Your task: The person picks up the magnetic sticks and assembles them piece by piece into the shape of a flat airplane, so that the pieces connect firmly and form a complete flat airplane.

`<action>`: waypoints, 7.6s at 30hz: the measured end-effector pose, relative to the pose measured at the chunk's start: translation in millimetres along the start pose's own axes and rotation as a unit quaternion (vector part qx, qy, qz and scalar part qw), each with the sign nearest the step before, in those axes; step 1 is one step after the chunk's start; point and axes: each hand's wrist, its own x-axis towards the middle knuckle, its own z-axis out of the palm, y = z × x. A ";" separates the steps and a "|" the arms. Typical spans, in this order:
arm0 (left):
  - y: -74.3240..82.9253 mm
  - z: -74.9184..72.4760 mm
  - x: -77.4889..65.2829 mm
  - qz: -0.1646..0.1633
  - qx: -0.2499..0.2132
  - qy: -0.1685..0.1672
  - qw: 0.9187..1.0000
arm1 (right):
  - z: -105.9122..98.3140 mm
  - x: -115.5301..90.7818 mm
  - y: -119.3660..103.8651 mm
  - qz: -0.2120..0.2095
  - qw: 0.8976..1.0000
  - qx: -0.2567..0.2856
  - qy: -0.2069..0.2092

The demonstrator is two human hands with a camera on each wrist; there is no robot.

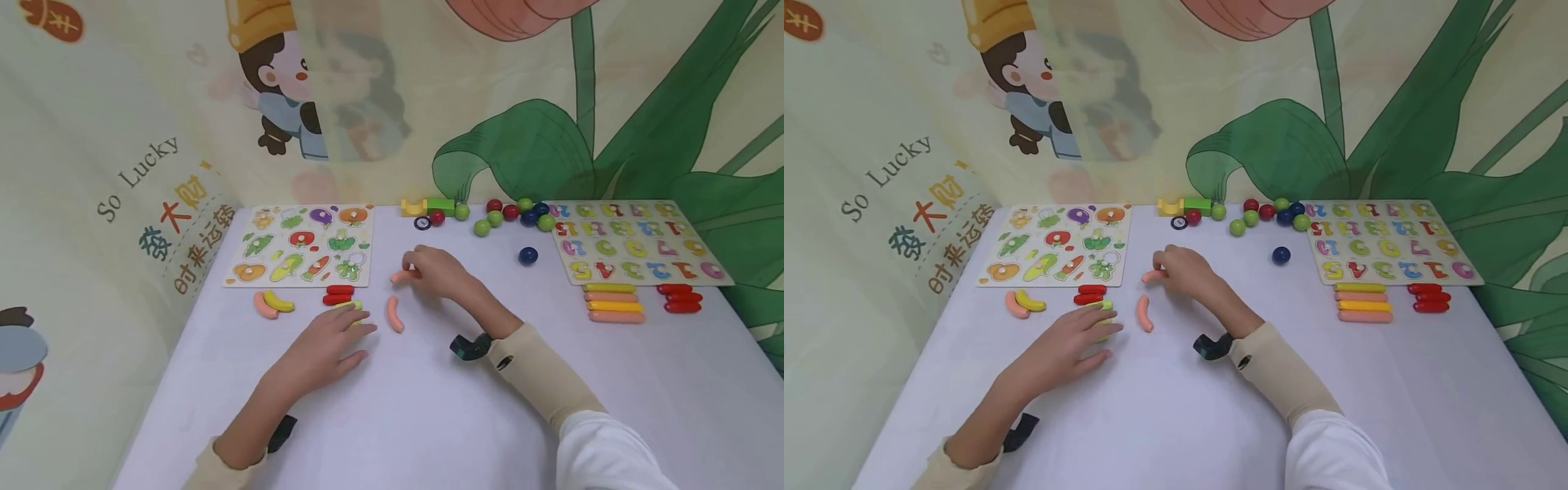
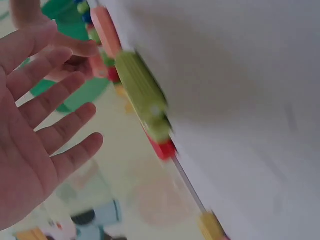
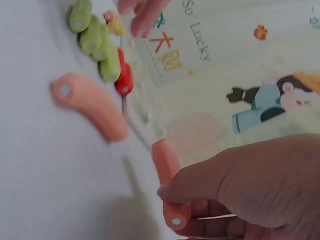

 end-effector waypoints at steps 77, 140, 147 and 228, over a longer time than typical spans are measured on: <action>24.0 17.4 22.3 0.044 -0.020 -0.067 0.997 | 29.6 -7.0 20.0 -0.138 0.979 0.147 0.032; 24.2 18.5 25.1 0.021 -0.042 -0.094 0.994 | -8.4 11.7 48.7 -0.045 0.984 0.078 -0.151; 24.3 16.1 24.9 0.013 -0.036 -0.102 0.994 | -4.1 5.8 45.6 -0.043 0.985 0.090 -0.138; 23.2 7.6 24.3 -0.010 -0.007 -0.119 0.993 | 18.7 -73.6 12.1 -0.130 0.981 0.059 -0.134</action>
